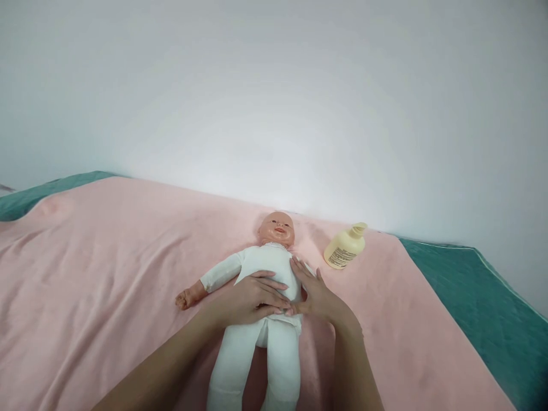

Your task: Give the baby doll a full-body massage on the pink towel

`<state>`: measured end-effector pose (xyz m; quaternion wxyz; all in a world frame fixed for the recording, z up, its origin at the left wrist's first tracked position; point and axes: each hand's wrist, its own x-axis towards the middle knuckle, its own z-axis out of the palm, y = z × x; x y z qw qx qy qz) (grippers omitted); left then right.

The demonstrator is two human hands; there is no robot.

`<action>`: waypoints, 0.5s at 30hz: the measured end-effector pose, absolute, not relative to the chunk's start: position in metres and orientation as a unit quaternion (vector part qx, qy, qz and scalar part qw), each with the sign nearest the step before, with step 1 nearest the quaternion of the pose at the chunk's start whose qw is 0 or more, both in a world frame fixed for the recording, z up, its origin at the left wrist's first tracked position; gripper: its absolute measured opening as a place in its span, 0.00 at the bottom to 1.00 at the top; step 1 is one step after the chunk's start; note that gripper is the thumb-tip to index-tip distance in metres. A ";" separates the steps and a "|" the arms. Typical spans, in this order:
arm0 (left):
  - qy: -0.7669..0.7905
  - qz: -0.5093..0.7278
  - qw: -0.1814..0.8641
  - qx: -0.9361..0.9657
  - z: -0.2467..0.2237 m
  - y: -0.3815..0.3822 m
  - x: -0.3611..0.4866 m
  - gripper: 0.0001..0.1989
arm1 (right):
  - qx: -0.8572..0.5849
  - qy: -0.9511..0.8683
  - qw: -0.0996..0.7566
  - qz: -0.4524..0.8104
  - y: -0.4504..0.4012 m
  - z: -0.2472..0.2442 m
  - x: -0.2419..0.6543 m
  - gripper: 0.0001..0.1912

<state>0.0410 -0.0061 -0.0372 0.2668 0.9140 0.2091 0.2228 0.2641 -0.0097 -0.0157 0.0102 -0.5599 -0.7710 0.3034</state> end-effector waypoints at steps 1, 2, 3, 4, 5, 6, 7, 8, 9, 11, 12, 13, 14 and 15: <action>0.210 0.220 0.262 0.916 -0.037 -0.006 0.041 0.14 | -0.557 -0.772 0.010 0.305 -0.009 -0.016 0.264 0.59; 0.215 0.219 0.255 0.917 -0.037 -0.005 0.042 0.14 | -0.555 -0.773 0.010 0.307 -0.009 -0.017 0.264 0.60; 0.224 0.220 0.246 0.917 -0.037 -0.005 0.042 0.15 | -0.553 -0.773 0.010 0.310 -0.009 -0.017 0.264 0.60; 0.236 0.221 0.233 0.917 -0.037 -0.004 0.043 0.16 | -0.553 -0.772 0.011 0.313 -0.009 -0.017 0.265 0.60; 0.250 0.223 0.220 0.916 -0.038 -0.003 0.043 0.16 | -0.554 -0.771 0.012 0.315 -0.009 -0.017 0.265 0.60; 0.266 0.226 0.205 0.914 -0.040 -0.001 0.044 0.17 | -0.555 -0.770 0.011 0.317 -0.009 -0.017 0.264 0.60; 0.283 0.230 0.191 0.911 -0.042 0.000 0.044 0.18 | -0.555 -0.769 0.011 0.317 -0.009 -0.017 0.264 0.60; 0.299 0.235 0.176 0.908 -0.045 0.002 0.045 0.19 | -0.556 -0.769 0.010 0.316 -0.009 -0.016 0.264 0.60; 0.315 0.241 0.163 0.903 -0.048 0.004 0.045 0.20 | -0.555 -0.770 0.008 0.314 -0.009 -0.016 0.264 0.59; 0.349 0.253 0.136 0.892 -0.054 0.008 0.046 0.22 | -0.552 -0.774 0.004 0.311 -0.009 -0.015 0.264 0.58; 0.368 0.260 0.124 0.884 -0.057 0.010 0.045 0.23 | -0.552 -0.774 0.003 0.310 -0.009 -0.015 0.264 0.58; 0.389 0.266 0.114 0.875 -0.060 0.012 0.045 0.23 | -0.551 -0.775 0.003 0.309 -0.009 -0.015 0.264 0.57; 0.413 0.273 0.106 0.862 -0.063 0.013 0.044 0.24 | -0.551 -0.775 0.003 0.310 -0.009 -0.015 0.264 0.58; 0.439 0.280 0.098 0.848 -0.065 0.015 0.044 0.24 | -0.551 -0.775 0.003 0.310 -0.009 -0.015 0.264 0.58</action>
